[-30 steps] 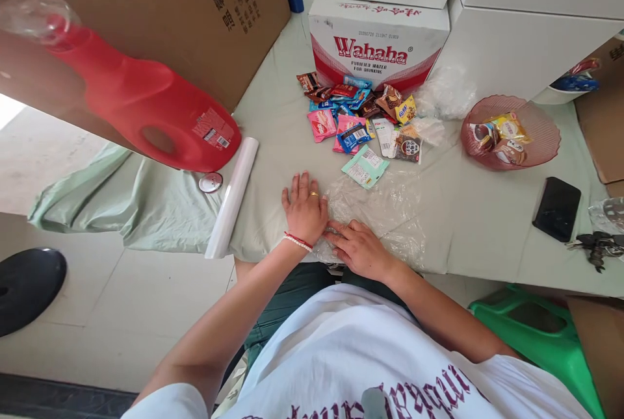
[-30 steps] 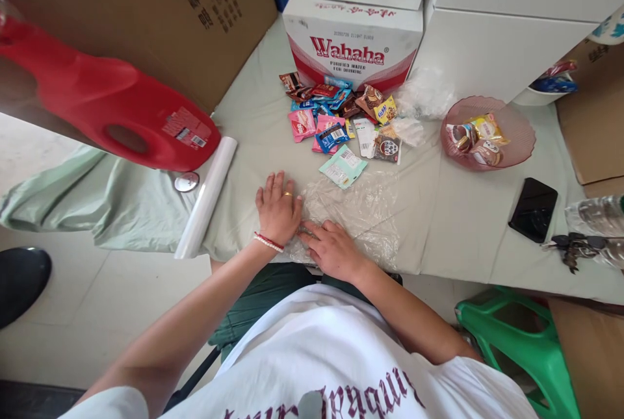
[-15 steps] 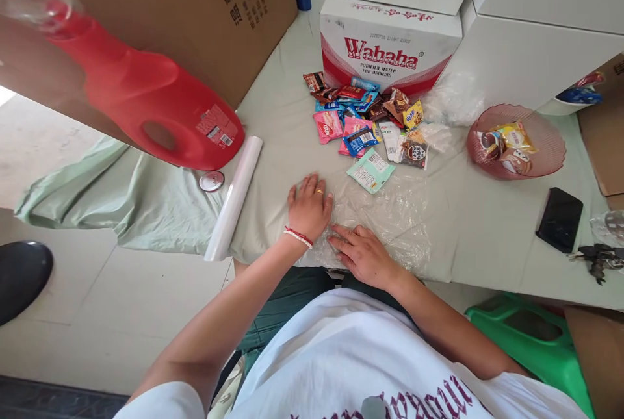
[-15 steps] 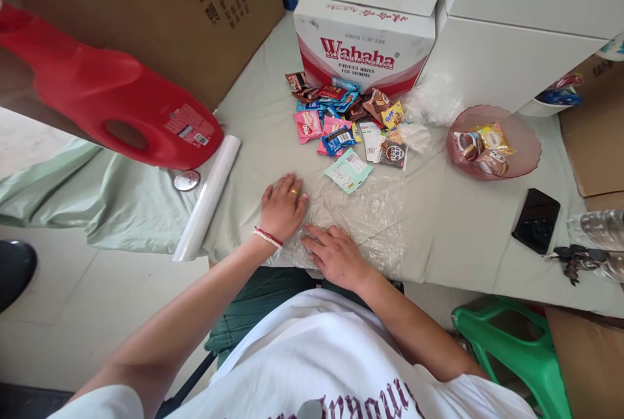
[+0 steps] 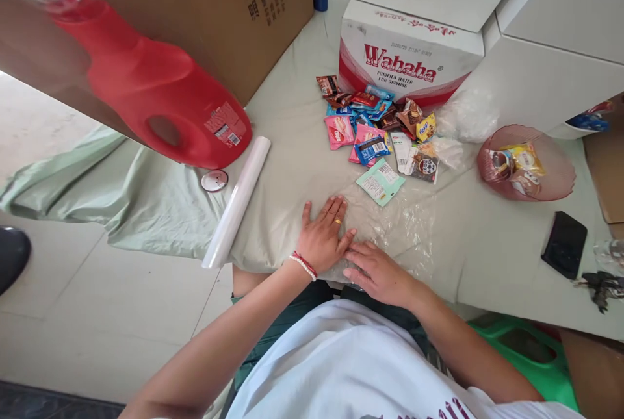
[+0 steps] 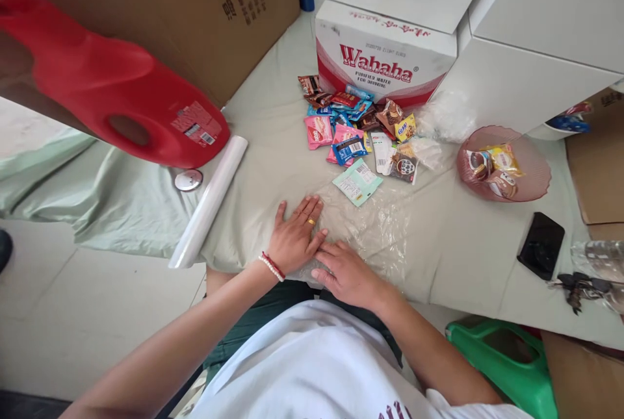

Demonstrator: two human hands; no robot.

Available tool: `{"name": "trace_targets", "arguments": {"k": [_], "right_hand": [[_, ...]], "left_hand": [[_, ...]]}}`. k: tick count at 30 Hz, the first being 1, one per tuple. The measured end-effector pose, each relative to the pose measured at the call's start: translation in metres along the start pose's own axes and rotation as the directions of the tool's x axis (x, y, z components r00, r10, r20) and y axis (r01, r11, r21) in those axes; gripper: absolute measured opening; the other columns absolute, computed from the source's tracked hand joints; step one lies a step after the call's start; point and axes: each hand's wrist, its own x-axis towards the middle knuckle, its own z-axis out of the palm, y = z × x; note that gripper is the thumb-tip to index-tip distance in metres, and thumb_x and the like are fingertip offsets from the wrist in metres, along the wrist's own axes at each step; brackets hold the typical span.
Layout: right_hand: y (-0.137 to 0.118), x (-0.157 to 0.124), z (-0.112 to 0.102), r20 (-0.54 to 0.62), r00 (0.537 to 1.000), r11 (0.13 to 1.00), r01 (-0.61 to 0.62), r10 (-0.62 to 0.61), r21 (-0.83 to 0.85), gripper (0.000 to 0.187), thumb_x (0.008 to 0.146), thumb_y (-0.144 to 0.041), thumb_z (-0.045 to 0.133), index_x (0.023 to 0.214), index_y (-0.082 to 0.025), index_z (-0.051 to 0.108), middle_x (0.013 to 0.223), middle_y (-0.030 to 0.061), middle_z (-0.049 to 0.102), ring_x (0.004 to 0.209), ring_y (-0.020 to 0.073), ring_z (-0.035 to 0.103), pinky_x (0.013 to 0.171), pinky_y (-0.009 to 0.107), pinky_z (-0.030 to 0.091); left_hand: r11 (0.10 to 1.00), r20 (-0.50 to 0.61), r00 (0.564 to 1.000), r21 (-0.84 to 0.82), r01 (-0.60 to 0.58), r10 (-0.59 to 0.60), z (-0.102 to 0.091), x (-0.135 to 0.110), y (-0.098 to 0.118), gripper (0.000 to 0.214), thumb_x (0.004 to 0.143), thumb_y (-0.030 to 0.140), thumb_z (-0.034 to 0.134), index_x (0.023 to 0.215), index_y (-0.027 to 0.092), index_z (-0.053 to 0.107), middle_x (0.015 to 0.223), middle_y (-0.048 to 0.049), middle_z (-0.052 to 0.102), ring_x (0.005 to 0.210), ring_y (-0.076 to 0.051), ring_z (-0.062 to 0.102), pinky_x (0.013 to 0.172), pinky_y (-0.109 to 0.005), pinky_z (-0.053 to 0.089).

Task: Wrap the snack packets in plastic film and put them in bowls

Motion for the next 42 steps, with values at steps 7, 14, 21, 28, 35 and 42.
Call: {"name": "trace_targets", "arguments": {"k": [7,14,21,28,35,42], "right_hand": [[0.024,0.046,-0.103,-0.185,0.973,0.990,-0.141,0.139,0.004,0.038,0.105,-0.038,0.051,0.132,-0.020,0.071,0.123,0.0096,0.075,0.104,0.0268,0.070,0.095,0.042,0.056],[0.084,0.140,-0.123,-0.245,0.970,0.806,-0.139,-0.008,-0.576,0.051,0.096,-0.021,0.060,0.146,-0.019,0.060,0.159,0.0161,0.048,0.142,0.0381,0.038,0.112,0.057,0.041],[0.128,0.109,-0.144,-0.241,0.966,0.790,-0.220,0.094,-0.572,0.050,0.095,-0.026,0.060,0.144,-0.023,0.063,0.150,0.0139,0.057,0.129,0.0352,0.052,0.107,0.054,0.047],[0.164,0.128,-0.208,-0.626,0.772,0.759,-0.473,0.112,-0.447,0.059,0.090,-0.039,0.065,0.144,-0.015,0.059,0.142,0.0219,0.056,0.126,0.0397,0.051,0.107,0.057,0.043],[0.185,0.168,-0.224,-0.676,0.728,0.816,-0.457,0.115,-0.354,0.033,0.097,-0.035,0.054,0.115,-0.011,0.069,0.117,0.0248,0.063,0.113,0.0363,0.054,0.102,0.060,0.042],[0.136,0.087,-0.211,-0.775,0.572,0.949,-0.294,0.268,0.112,0.033,0.092,-0.040,0.065,0.115,-0.017,0.064,0.099,0.0101,0.068,0.088,0.0220,0.062,0.084,0.041,0.052]], "left_hand": [[0.999,0.004,1.000,0.034,-0.014,0.014,0.005,-0.006,0.005,0.070,0.106,0.055,0.035,0.165,0.018,0.033,0.170,-0.0151,0.032,0.159,-0.032,0.032,0.130,-0.067,0.006],[0.999,-0.001,1.000,0.034,-0.005,0.005,0.006,-0.005,0.005,0.071,0.105,0.057,0.036,0.165,0.020,0.032,0.169,-0.0144,0.034,0.158,-0.032,0.032,0.130,-0.066,0.007],[1.000,-0.010,1.000,-0.003,-0.004,0.004,0.006,-0.006,0.005,0.070,0.106,0.055,0.036,0.165,0.020,0.032,0.169,-0.0135,0.034,0.158,-0.031,0.033,0.131,-0.066,0.006],[1.000,0.008,1.000,-0.017,-0.008,0.008,0.005,-0.004,0.004,0.069,0.106,0.055,0.035,0.165,0.019,0.032,0.170,-0.0132,0.032,0.159,-0.030,0.031,0.130,-0.067,0.002],[1.000,-0.004,1.000,0.007,-0.004,0.004,0.006,-0.005,0.006,0.072,0.104,0.058,0.040,0.165,0.022,0.032,0.169,-0.0133,0.036,0.158,-0.031,0.032,0.131,-0.064,0.005],[1.000,0.003,1.000,0.021,-0.007,0.007,0.006,-0.005,0.005,0.073,0.104,0.058,0.037,0.165,0.017,0.032,0.170,-0.0140,0.033,0.158,-0.030,0.032,0.130,-0.067,0.005]]}}
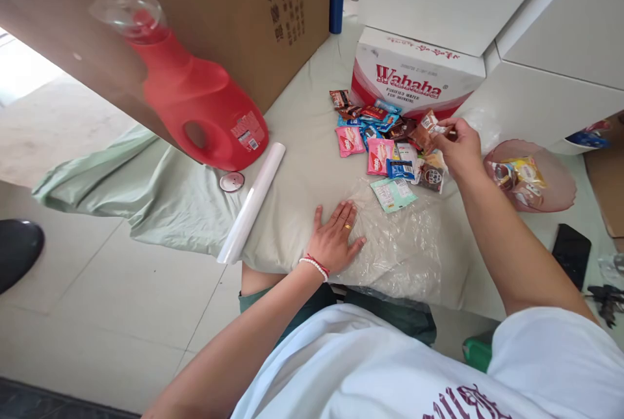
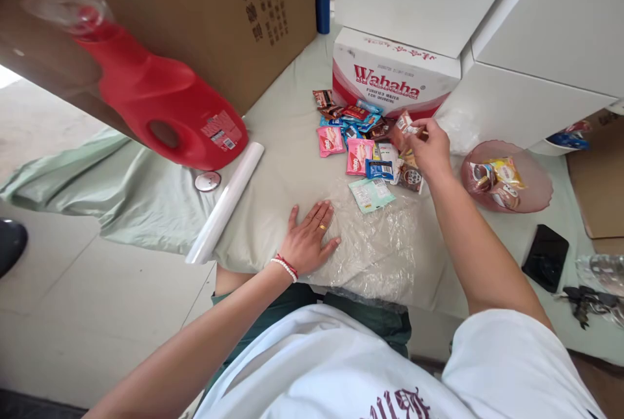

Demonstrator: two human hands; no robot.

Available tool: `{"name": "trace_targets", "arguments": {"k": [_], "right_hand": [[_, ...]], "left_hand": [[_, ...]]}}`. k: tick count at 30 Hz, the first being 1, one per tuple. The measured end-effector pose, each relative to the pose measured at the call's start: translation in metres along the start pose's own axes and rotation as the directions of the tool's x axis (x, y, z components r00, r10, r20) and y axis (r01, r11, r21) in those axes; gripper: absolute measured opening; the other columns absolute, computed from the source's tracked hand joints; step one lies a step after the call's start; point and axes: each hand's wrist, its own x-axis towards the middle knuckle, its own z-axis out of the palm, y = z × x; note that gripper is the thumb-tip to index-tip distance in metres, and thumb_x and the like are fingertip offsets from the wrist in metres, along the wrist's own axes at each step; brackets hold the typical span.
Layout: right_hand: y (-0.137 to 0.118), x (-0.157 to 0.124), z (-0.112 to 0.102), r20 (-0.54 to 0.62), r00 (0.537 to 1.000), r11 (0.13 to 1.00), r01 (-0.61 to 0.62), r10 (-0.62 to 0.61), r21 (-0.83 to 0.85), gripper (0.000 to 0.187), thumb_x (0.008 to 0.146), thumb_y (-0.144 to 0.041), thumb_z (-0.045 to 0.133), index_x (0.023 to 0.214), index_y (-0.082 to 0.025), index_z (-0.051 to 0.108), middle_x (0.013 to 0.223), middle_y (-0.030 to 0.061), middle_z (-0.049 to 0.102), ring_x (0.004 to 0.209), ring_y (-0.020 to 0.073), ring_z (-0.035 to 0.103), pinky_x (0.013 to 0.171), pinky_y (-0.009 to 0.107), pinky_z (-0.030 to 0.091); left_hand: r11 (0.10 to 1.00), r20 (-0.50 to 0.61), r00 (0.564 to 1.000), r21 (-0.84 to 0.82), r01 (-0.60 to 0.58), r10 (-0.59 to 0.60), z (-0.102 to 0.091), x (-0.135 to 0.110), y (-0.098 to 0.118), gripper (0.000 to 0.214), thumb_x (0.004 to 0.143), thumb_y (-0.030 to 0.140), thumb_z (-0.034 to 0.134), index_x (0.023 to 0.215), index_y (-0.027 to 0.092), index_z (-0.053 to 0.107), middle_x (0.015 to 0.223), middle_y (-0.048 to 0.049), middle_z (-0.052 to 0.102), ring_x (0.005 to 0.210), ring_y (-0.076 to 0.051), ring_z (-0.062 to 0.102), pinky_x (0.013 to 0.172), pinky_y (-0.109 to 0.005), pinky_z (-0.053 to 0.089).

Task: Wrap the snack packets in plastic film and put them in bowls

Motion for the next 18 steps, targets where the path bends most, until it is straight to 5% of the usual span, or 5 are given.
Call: {"name": "trace_targets", "arguments": {"k": [2,6,9,13,18], "right_hand": [[-0.011,-0.046,-0.014,0.219,0.975,0.968,-0.085,0.033,0.234,0.042,0.089,-0.044,0.070,0.120,-0.019,0.062,0.097,0.0065,0.068,0.081,0.0175,0.061,0.076,0.035,0.051],[-0.025,-0.136,-0.013,0.631,0.772,0.926,-0.185,-0.071,0.330,0.039,0.090,-0.049,0.069,0.118,-0.022,0.064,0.098,0.0037,0.070,0.083,0.0184,0.065,0.076,0.034,0.055],[-0.026,-0.175,0.001,0.623,0.773,0.983,0.002,-0.118,0.183,0.037,0.095,-0.045,0.062,0.122,-0.020,0.066,0.117,0.0113,0.070,0.105,0.0264,0.066,0.093,0.046,0.055],[-0.027,-0.192,0.013,0.552,0.793,0.917,0.380,-0.258,-0.117,0.058,0.092,-0.043,0.072,0.143,-0.020,0.060,0.150,0.0169,0.056,0.144,0.0376,0.041,0.117,0.059,0.037],[-0.028,-0.201,0.016,0.624,0.748,0.851,0.463,-0.225,-0.248,0.053,0.097,-0.029,0.064,0.148,-0.017,0.058,0.144,0.0153,0.062,0.142,0.0363,0.044,0.117,0.057,0.037]], "left_hand": [[1.000,0.004,1.000,0.005,0.000,0.000,0.000,0.000,0.000,0.073,0.104,0.057,0.039,0.165,0.017,0.032,0.170,-0.0143,0.032,0.158,-0.031,0.032,0.130,-0.068,0.004],[1.000,0.008,1.000,0.029,0.005,-0.005,0.000,0.001,0.001,0.073,0.103,0.056,0.040,0.165,0.017,0.033,0.170,-0.0152,0.032,0.158,-0.032,0.033,0.129,-0.068,0.005],[0.999,0.011,1.000,0.035,0.008,-0.009,0.001,0.001,0.002,0.072,0.104,0.055,0.039,0.165,0.017,0.032,0.171,-0.0151,0.030,0.158,-0.031,0.033,0.130,-0.067,0.003],[0.998,0.008,0.999,0.047,0.032,-0.032,0.001,-0.001,0.005,0.072,0.104,0.055,0.038,0.165,0.017,0.031,0.171,-0.0147,0.028,0.159,-0.031,0.032,0.129,-0.067,0.002],[0.993,0.027,0.996,0.085,0.085,-0.087,0.003,-0.007,0.010,0.075,0.103,0.057,0.037,0.166,0.016,0.028,0.171,-0.0152,0.028,0.159,-0.034,0.030,0.129,-0.068,0.005]]}}
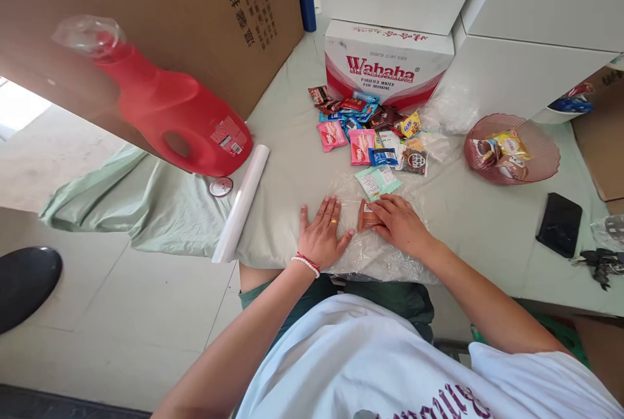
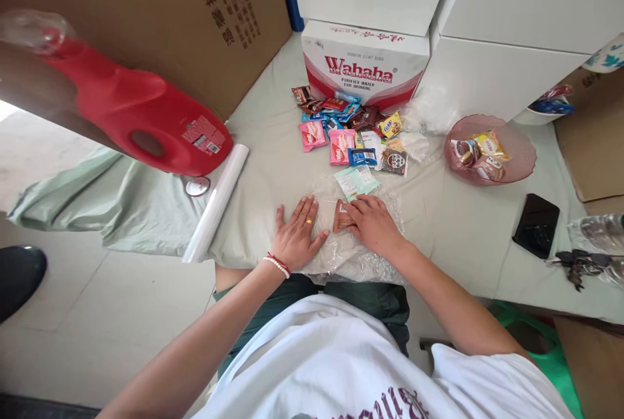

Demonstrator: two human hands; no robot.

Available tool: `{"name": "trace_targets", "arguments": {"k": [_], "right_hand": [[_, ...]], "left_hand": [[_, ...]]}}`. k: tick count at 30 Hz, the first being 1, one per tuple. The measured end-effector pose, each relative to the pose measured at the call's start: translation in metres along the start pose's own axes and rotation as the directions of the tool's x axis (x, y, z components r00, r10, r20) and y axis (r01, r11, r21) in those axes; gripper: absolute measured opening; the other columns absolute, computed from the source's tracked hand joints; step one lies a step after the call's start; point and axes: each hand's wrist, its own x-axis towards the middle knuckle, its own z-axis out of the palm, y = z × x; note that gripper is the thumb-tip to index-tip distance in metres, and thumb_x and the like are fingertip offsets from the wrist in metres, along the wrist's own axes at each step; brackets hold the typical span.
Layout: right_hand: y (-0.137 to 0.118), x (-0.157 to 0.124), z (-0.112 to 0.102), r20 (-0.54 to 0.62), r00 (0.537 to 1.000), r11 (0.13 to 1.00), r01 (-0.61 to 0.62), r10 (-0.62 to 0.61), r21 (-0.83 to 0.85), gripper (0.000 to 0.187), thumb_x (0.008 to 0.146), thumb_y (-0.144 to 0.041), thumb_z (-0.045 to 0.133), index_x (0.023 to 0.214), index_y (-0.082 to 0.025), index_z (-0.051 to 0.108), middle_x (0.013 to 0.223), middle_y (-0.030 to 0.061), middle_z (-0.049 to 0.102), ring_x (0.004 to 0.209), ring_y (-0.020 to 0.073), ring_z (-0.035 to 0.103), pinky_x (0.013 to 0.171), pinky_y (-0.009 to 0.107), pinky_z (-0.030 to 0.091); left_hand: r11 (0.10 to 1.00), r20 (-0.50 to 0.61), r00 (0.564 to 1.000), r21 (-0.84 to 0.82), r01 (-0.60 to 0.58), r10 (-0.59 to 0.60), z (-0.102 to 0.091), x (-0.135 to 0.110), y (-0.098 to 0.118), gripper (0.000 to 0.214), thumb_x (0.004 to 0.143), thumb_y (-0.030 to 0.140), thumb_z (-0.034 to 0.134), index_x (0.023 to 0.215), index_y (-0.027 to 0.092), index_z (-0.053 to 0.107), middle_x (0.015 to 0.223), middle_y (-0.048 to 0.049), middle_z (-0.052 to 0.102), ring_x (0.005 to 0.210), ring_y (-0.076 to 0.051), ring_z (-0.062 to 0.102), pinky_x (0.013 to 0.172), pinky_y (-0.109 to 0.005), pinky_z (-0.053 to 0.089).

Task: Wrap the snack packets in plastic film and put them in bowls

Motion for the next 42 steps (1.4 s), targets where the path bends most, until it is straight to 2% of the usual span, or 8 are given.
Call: {"name": "trace_targets", "arguments": {"k": [12,16,20,24,27,32,37,42], "right_hand": [[-0.006,-0.016,0.009,-0.041,0.999,0.996,0.032,-0.029,0.084,0.052,0.100,-0.029,0.061,0.150,-0.021,0.055,0.157,0.0151,0.050,0.147,0.0349,0.041,0.120,0.060,0.036],[0.008,-0.053,-0.003,-0.187,0.975,0.964,0.163,-0.124,0.212,0.060,0.103,-0.042,0.057,0.159,-0.027,0.042,0.161,0.0149,0.043,0.148,0.0306,0.040,0.119,0.056,0.041],[0.013,-0.098,0.000,-0.113,0.976,0.964,0.206,-0.188,0.166,0.078,0.093,-0.057,0.070,0.160,-0.026,0.041,0.161,0.0163,0.044,0.149,0.0353,0.040,0.122,0.062,0.037],[0.011,-0.119,0.020,-0.160,0.979,0.983,0.145,-0.126,0.114,0.041,0.100,-0.035,0.064,0.140,-0.023,0.063,0.150,0.0163,0.057,0.143,0.0340,0.048,0.117,0.063,0.043],[0.010,-0.113,0.018,-0.223,0.970,0.957,0.148,-0.091,0.249,0.027,0.104,-0.021,0.053,0.121,-0.025,0.072,0.137,0.0125,0.066,0.129,0.0265,0.059,0.103,0.049,0.057],[0.018,-0.079,-0.019,-0.180,0.983,0.869,0.050,0.045,0.493,0.024,0.104,-0.030,0.051,0.112,-0.024,0.074,0.123,0.0107,0.072,0.108,0.0204,0.071,0.093,0.037,0.059],[0.028,-0.039,-0.039,0.132,0.958,0.635,-0.268,0.254,0.725,0.030,0.095,-0.047,0.060,0.101,-0.020,0.072,0.084,0.0038,0.074,0.075,0.0186,0.071,0.070,0.030,0.058],[0.028,-0.014,-0.042,0.313,0.902,0.480,-0.425,0.298,0.767,0.030,0.084,-0.050,0.067,0.088,-0.020,0.067,0.065,-0.0014,0.066,0.061,0.0161,0.065,0.059,0.026,0.053]], "left_hand": [[0.998,-0.045,0.998,-0.028,-0.051,0.049,0.000,-0.008,-0.009,0.067,0.106,0.048,0.036,0.167,0.020,0.028,0.170,-0.0148,0.034,0.157,-0.030,0.035,0.130,-0.063,0.006],[0.994,-0.074,0.994,-0.075,-0.083,0.077,-0.001,-0.013,-0.021,0.058,0.107,0.039,0.038,0.164,0.024,0.035,0.171,-0.0132,0.032,0.156,-0.027,0.039,0.131,-0.059,0.013],[0.985,-0.165,0.981,-0.124,-0.122,0.101,0.004,-0.013,-0.032,0.052,0.105,0.032,0.044,0.157,0.025,0.048,0.170,-0.0137,0.035,0.155,-0.029,0.039,0.127,-0.059,0.026],[0.967,-0.322,0.937,-0.165,-0.193,0.132,0.005,-0.011,-0.041,0.047,0.100,0.022,0.051,0.146,0.024,0.060,0.168,-0.0127,0.039,0.159,-0.029,0.031,0.124,-0.056,0.036],[0.946,-0.335,0.915,-0.150,-0.287,0.225,-0.003,-0.011,-0.047,0.049,0.094,0.012,0.050,0.138,0.028,0.066,0.162,-0.0081,0.051,0.159,-0.028,0.032,0.128,-0.060,0.027],[0.852,-0.060,0.891,-0.272,-0.448,0.450,-0.023,-0.013,-0.061,0.058,0.082,0.004,0.045,0.126,0.031,0.072,0.136,-0.0005,0.073,0.154,-0.024,0.042,0.132,-0.062,0.014],[0.820,0.136,0.851,-0.381,-0.428,0.507,-0.032,-0.021,-0.068,0.071,0.073,0.014,0.054,0.143,0.024,0.060,0.158,-0.0077,0.056,0.158,-0.029,0.034,0.132,-0.061,0.011],[0.852,0.096,0.870,-0.277,-0.444,0.484,-0.024,-0.035,-0.051,0.065,0.086,0.045,0.069,0.146,0.023,0.057,0.165,-0.0141,0.045,0.159,-0.036,0.030,0.130,-0.065,0.003]]}}
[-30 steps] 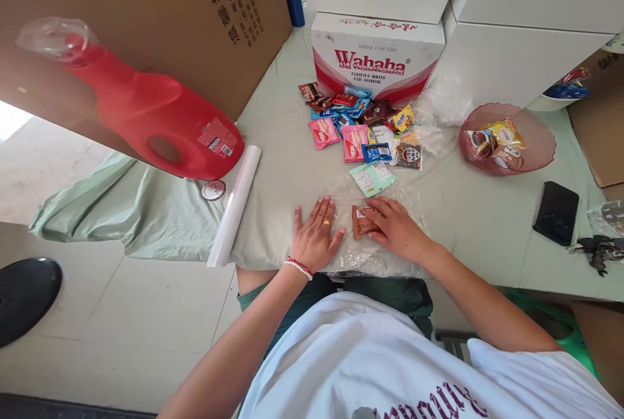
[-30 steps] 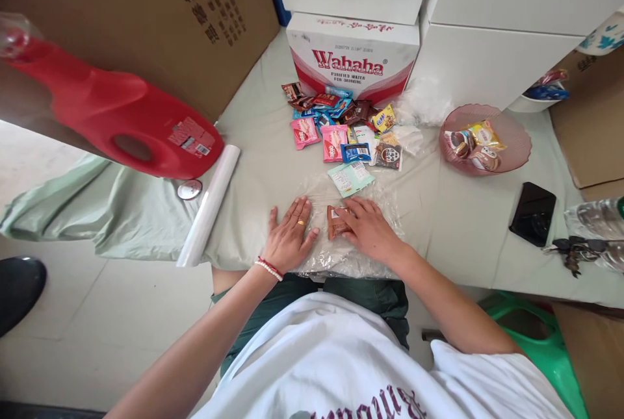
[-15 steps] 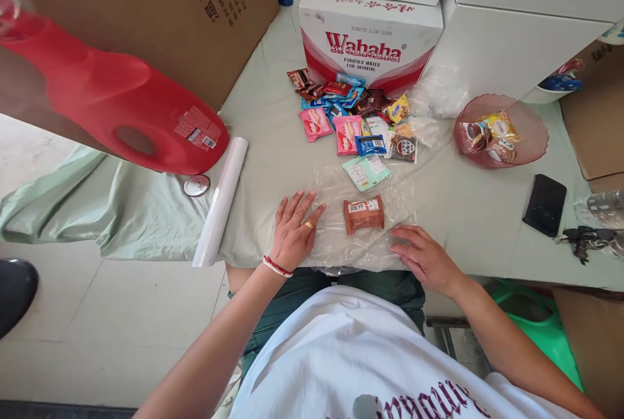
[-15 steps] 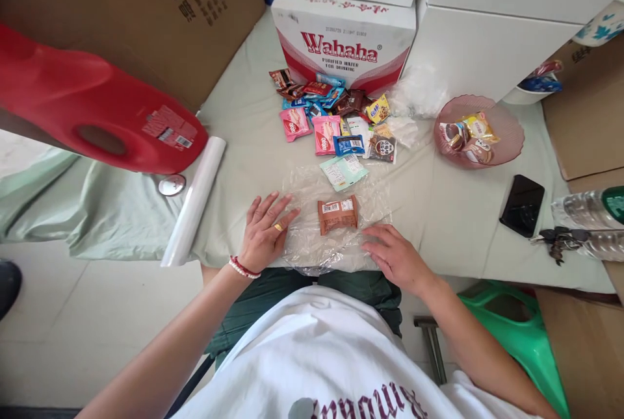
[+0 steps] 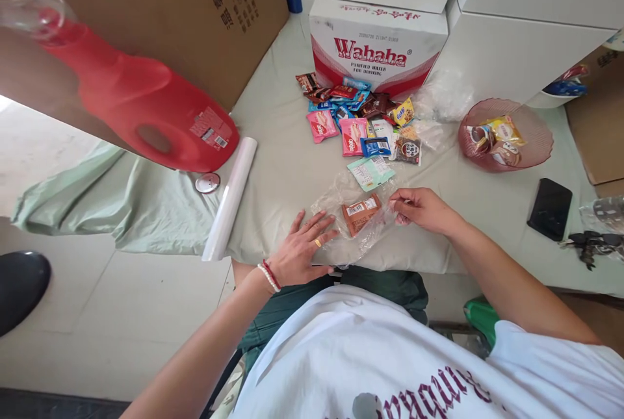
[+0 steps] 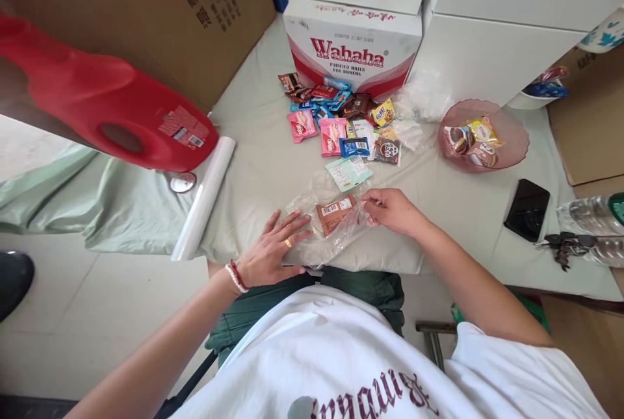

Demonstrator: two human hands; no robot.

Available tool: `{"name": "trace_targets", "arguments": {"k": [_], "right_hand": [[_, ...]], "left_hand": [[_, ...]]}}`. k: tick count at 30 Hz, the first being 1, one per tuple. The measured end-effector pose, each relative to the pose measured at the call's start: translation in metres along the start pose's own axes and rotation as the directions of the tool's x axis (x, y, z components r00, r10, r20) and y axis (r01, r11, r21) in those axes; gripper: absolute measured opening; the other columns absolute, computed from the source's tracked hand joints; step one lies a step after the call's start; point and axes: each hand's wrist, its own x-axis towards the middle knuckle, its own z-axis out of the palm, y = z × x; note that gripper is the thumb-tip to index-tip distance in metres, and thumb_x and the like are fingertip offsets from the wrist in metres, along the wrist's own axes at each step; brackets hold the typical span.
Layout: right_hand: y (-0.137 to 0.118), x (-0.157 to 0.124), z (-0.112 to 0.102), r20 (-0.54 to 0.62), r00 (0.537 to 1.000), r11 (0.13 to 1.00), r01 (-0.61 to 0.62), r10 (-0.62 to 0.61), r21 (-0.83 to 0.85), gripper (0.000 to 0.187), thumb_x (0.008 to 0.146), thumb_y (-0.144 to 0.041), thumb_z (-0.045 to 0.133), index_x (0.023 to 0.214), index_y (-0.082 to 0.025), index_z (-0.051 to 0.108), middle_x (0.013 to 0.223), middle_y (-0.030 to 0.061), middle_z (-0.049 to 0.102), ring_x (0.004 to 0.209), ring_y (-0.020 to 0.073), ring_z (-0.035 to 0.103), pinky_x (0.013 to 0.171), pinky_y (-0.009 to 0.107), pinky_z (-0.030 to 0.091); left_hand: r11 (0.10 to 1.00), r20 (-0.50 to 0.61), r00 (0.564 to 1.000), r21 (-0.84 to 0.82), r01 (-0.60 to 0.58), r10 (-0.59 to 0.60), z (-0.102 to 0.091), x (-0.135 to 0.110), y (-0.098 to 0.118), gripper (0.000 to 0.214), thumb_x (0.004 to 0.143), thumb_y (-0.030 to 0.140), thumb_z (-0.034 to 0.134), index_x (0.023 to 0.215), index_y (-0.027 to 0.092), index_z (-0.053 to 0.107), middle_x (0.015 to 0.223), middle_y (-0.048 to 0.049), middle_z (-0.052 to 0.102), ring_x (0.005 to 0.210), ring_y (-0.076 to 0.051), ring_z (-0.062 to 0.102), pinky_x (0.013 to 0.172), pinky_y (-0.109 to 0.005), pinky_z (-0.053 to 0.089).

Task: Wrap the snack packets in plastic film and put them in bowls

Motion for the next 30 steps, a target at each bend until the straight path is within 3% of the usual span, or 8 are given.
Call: {"name": "trace_targets", "arguments": {"k": [4,8,13,16,21,24,26,30], "right_hand": [[0.001,0.004,-0.001,-0.019,0.999,0.999,-0.040,0.041,0.012,0.032,0.081,-0.052,0.068,0.086,-0.020,0.065,0.061,-0.0028,0.062,0.056,0.0144,0.060,0.057,0.026,0.051],[0.010,0.000,-0.005,-0.005,0.999,0.999,-0.032,0.032,-0.020,0.036,0.081,-0.055,0.067,0.084,-0.019,0.067,0.065,-0.0018,0.064,0.059,0.0133,0.058,0.059,0.025,0.049],[0.019,-0.004,-0.011,0.026,0.998,0.999,-0.048,0.049,-0.013,0.044,0.082,-0.062,0.066,0.086,-0.018,0.068,0.068,-0.0003,0.065,0.061,0.0140,0.057,0.062,0.027,0.049],[0.021,-0.002,-0.021,-0.016,0.999,0.982,-0.035,0.032,-0.183,0.043,0.087,-0.061,0.059,0.087,-0.019,0.069,0.069,0.0007,0.066,0.062,0.0157,0.057,0.062,0.028,0.048],[-0.003,0.016,-0.037,-0.230,0.955,0.673,-0.047,-0.185,-0.738,0.032,0.094,-0.040,0.054,0.102,-0.019,0.076,0.094,0.0096,0.073,0.080,0.0248,0.065,0.074,0.035,0.049],[-0.031,0.038,-0.025,-0.065,0.917,0.536,0.171,-0.394,-0.827,0.037,0.094,-0.031,0.057,0.127,-0.018,0.071,0.126,0.0145,0.068,0.110,0.0325,0.063,0.095,0.044,0.051],[-0.048,0.058,-0.007,0.112,0.858,0.424,0.357,-0.502,-0.832,0.054,0.089,-0.024,0.064,0.143,-0.019,0.061,0.148,0.0144,0.055,0.135,0.0365,0.048,0.111,0.051,0.043],[-0.070,0.097,0.033,0.340,0.793,0.254,0.514,-0.506,-0.819,0.070,0.083,-0.014,0.070,0.151,-0.016,0.054,0.159,0.0155,0.044,0.152,0.0372,0.026,0.123,0.056,0.027]], "left_hand": [[1.000,-0.130,0.991,-0.016,0.012,-0.014,0.010,0.004,0.009,0.024,0.100,0.038,0.057,0.114,0.029,0.074,0.150,-0.0070,0.063,0.156,-0.027,0.038,0.132,-0.060,0.010],[0.967,-0.221,0.960,-0.221,0.123,-0.172,0.009,0.010,0.004,0.032,0.105,0.031,0.043,0.103,0.027,0.075,0.125,-0.0054,0.078,0.142,-0.021,0.057,0.130,-0.054,0.026],[0.851,-0.292,0.847,-0.434,0.296,-0.443,0.009,0.021,-0.008,0.039,0.107,0.037,0.035,0.104,0.025,0.072,0.108,-0.0053,0.080,0.117,-0.020,0.072,0.126,-0.046,0.036],[0.825,-0.383,0.748,-0.412,0.387,-0.542,0.012,0.028,-0.010,0.036,0.105,0.037,0.039,0.094,0.025,0.071,0.101,-0.0053,0.079,0.117,-0.022,0.070,0.124,-0.048,0.037],[0.795,-0.537,0.606,-0.241,0.556,-0.586,0.017,0.041,-0.010,0.025,0.097,0.035,0.054,0.084,0.022,0.071,0.099,-0.0101,0.073,0.119,-0.031,0.061,0.109,-0.052,0.046],[0.765,-0.555,0.570,-0.208,0.610,-0.606,0.019,0.045,-0.011,0.022,0.094,0.033,0.058,0.081,0.022,0.071,0.100,-0.0111,0.070,0.111,-0.032,0.060,0.101,-0.051,0.048],[0.759,-0.557,0.565,-0.204,0.618,-0.609,0.020,0.046,-0.011,0.021,0.094,0.032,0.058,0.081,0.023,0.071,0.098,-0.0103,0.069,0.107,-0.031,0.060,0.098,-0.050,0.049],[0.774,-0.559,0.580,-0.194,0.603,-0.592,0.021,0.044,-0.010,0.020,0.094,0.031,0.057,0.083,0.022,0.071,0.099,-0.0103,0.069,0.106,-0.031,0.060,0.096,-0.048,0.049]]}}
